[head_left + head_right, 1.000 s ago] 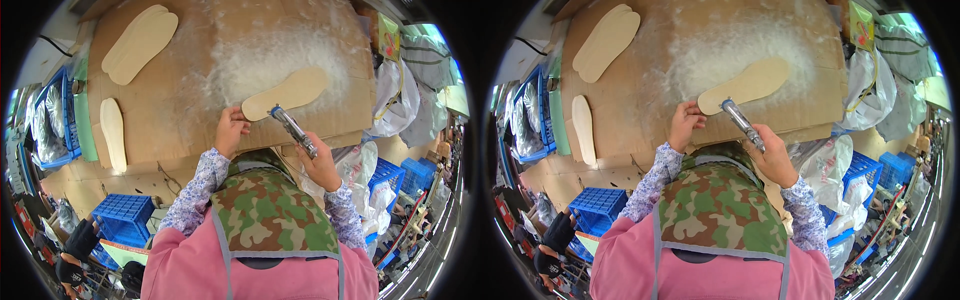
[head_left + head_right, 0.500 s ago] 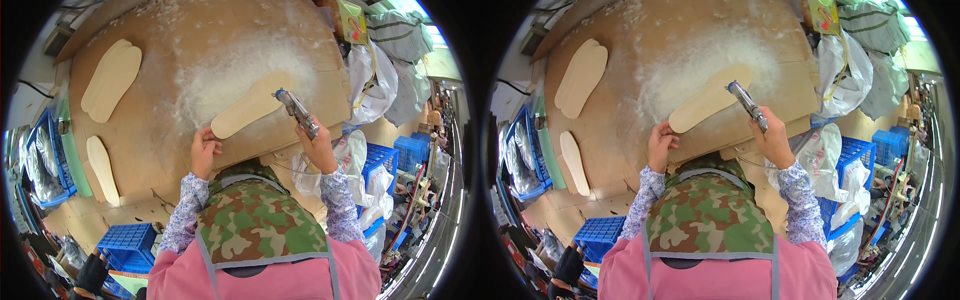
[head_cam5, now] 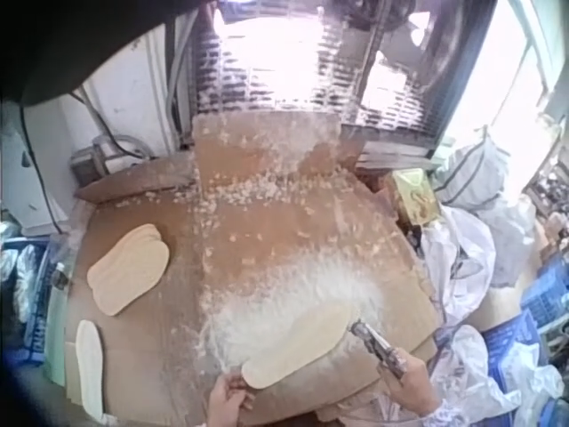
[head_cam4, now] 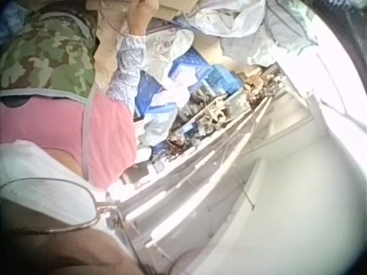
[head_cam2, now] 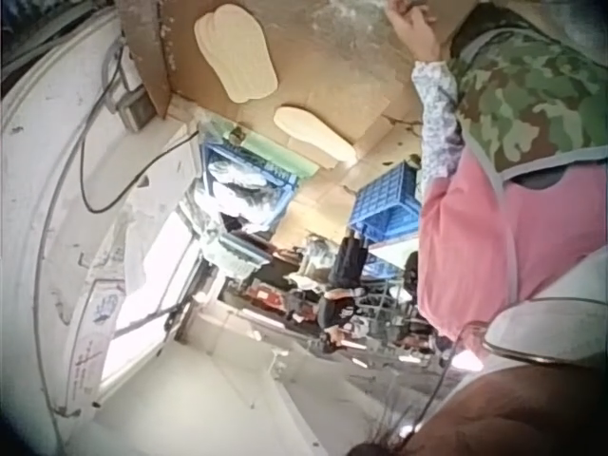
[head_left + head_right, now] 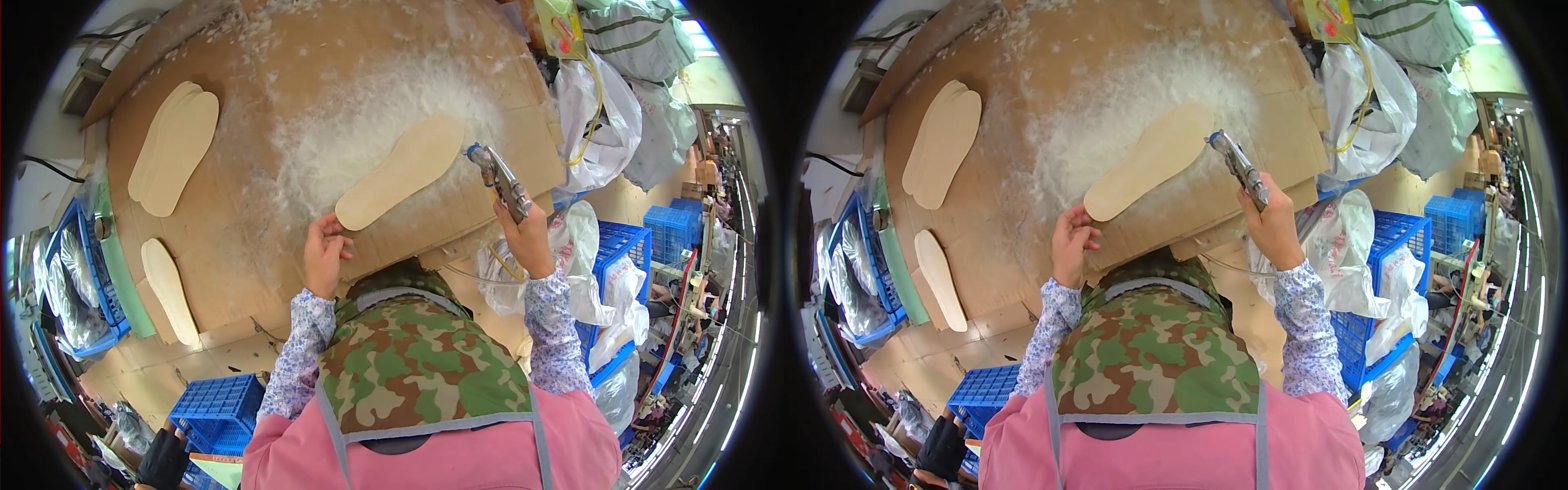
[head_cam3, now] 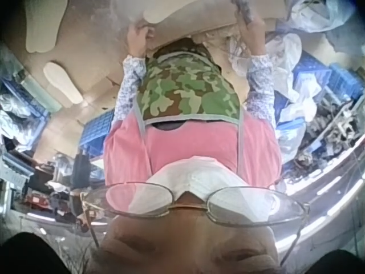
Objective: The person is using a spray gun to apply glue to shoe insoles and then stacking them.
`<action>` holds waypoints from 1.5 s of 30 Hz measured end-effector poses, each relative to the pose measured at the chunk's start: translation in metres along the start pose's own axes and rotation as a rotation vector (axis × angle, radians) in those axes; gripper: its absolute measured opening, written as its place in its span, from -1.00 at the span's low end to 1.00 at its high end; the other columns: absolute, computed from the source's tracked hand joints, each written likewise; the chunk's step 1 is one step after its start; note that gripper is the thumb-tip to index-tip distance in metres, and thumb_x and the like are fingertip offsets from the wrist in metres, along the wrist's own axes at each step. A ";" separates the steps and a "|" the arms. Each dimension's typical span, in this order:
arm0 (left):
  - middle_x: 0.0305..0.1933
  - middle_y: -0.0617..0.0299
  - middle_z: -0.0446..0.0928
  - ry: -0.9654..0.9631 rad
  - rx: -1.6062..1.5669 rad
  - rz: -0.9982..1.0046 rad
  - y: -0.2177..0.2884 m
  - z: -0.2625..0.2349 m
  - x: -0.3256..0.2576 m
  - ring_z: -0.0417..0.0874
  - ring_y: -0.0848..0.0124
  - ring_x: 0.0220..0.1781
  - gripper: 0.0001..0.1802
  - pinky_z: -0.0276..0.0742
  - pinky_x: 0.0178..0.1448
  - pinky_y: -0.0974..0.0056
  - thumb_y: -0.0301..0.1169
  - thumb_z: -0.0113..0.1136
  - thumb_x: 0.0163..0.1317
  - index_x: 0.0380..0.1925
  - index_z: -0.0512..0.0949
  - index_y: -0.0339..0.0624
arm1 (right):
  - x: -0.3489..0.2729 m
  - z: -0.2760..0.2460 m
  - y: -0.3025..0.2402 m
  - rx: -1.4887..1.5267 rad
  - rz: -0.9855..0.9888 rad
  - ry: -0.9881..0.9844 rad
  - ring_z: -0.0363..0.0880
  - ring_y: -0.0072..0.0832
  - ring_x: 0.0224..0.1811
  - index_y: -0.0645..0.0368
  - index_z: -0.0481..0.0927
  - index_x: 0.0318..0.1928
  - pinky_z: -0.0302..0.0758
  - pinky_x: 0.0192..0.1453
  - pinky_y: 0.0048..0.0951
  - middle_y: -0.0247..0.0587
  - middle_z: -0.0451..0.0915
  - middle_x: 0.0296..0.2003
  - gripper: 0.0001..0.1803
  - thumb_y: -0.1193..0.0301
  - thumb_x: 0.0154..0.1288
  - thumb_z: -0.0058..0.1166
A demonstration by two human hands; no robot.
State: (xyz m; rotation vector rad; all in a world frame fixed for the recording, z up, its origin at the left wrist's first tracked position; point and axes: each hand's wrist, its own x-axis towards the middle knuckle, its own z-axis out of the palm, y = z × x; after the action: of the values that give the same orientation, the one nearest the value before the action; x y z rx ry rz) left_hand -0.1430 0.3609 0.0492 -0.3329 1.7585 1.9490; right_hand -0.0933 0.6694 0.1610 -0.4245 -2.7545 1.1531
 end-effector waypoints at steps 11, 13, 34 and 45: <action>-0.04 0.10 0.43 -0.034 -0.036 0.021 0.001 -0.005 -0.002 0.51 0.49 -0.26 -0.54 0.52 -0.33 0.46 -0.58 -0.10 0.18 0.14 0.28 -0.35 | -0.045 0.014 -0.034 0.072 0.024 -0.187 0.45 -0.22 -0.49 0.25 0.47 -0.12 0.41 -0.33 -0.40 -0.02 0.46 -0.51 -0.78 0.51 0.21 0.07; -0.03 0.09 0.43 -0.023 -0.039 0.020 0.001 -0.006 -0.003 0.51 0.48 -0.26 -0.54 0.52 -0.34 0.46 -0.58 -0.10 0.18 0.14 0.27 -0.35 | -0.051 0.021 -0.040 0.098 0.017 -0.212 0.48 -0.23 -0.47 0.24 0.47 -0.11 0.41 -0.33 -0.41 -0.03 0.48 -0.48 -0.77 0.52 0.21 0.07; -0.04 0.06 0.43 -0.006 0.040 -0.004 0.008 0.000 -0.001 0.49 0.49 -0.30 -0.48 0.48 -0.37 0.45 -0.55 -0.08 0.17 0.18 0.20 -0.34 | -0.052 0.023 -0.040 0.149 0.028 -0.240 0.54 -0.24 -0.39 0.25 0.48 -0.13 0.44 -0.27 -0.41 -0.01 0.52 -0.41 -0.76 0.53 0.17 0.09; -0.25 0.14 0.45 0.114 0.016 0.123 0.001 0.014 0.023 0.54 0.44 -0.35 -0.72 0.54 -0.43 0.37 -0.61 -0.06 0.09 -0.14 0.33 -0.30 | -0.023 -0.002 -0.016 0.088 0.062 0.071 0.27 -0.68 -0.53 0.32 0.55 -0.22 0.29 -0.46 -0.49 -0.42 0.49 -0.54 -0.83 0.49 0.19 0.12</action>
State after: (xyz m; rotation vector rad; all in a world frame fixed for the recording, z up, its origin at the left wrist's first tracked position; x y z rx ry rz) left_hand -0.1614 0.3789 0.0410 -0.3441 1.9069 2.0355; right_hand -0.0739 0.6535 0.1738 -0.5332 -2.6359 1.2434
